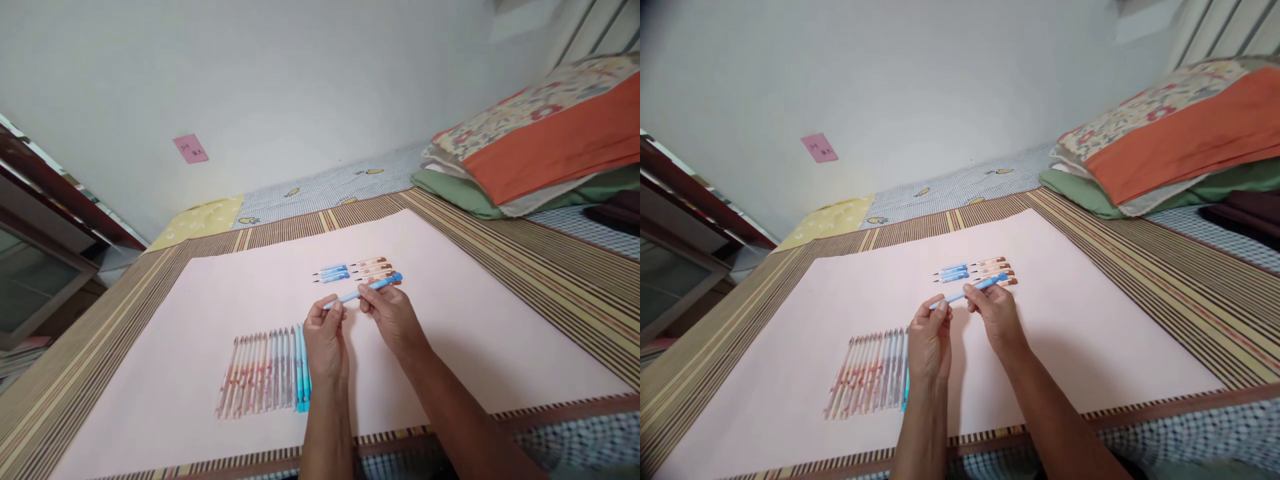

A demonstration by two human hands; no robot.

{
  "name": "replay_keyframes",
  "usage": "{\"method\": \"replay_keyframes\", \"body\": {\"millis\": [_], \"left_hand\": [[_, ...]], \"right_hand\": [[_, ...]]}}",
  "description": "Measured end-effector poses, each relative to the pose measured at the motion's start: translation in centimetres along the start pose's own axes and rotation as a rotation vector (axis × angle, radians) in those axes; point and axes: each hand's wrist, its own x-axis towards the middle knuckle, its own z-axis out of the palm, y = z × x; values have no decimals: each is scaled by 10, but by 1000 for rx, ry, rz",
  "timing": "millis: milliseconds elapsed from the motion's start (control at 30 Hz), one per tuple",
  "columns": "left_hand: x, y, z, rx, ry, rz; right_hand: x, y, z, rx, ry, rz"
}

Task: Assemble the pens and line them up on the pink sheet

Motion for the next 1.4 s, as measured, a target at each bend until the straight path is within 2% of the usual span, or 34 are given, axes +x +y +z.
{"method": "replay_keyframes", "body": {"millis": [167,367,500,600,767,867,1000,1067,1267,1400], "left_hand": [[-6,4,5,25,-76,23],[-4,0,6,109,50,-44],[-6,4,6,84,-35,25],[-9,7,9,45,-125,13],[-7,2,7,136,-66,-54],[-6,2,4,253,-61,39],[-10,9,6,383,-83,207],[-11,11,7,384,-95,225],[-4,7,5,179,-5,69],[-3,8,5,114,-41,-26]], "right_hand": [[0,1,2,76,-4,38],[-1,3,2,-6,1,17],[0,3,1,50,-19,27],[0,1,2,77,-34,37],[-3,-1,1,-18,-30,9],[-2,0,1,-11,-42,20],[-2,-2,3,143,-70,110],[-2,-4,3,182,-104,152],[-1,-6,-3,156,-252,143],[-2,-5,-3,86,-228,99]]}}
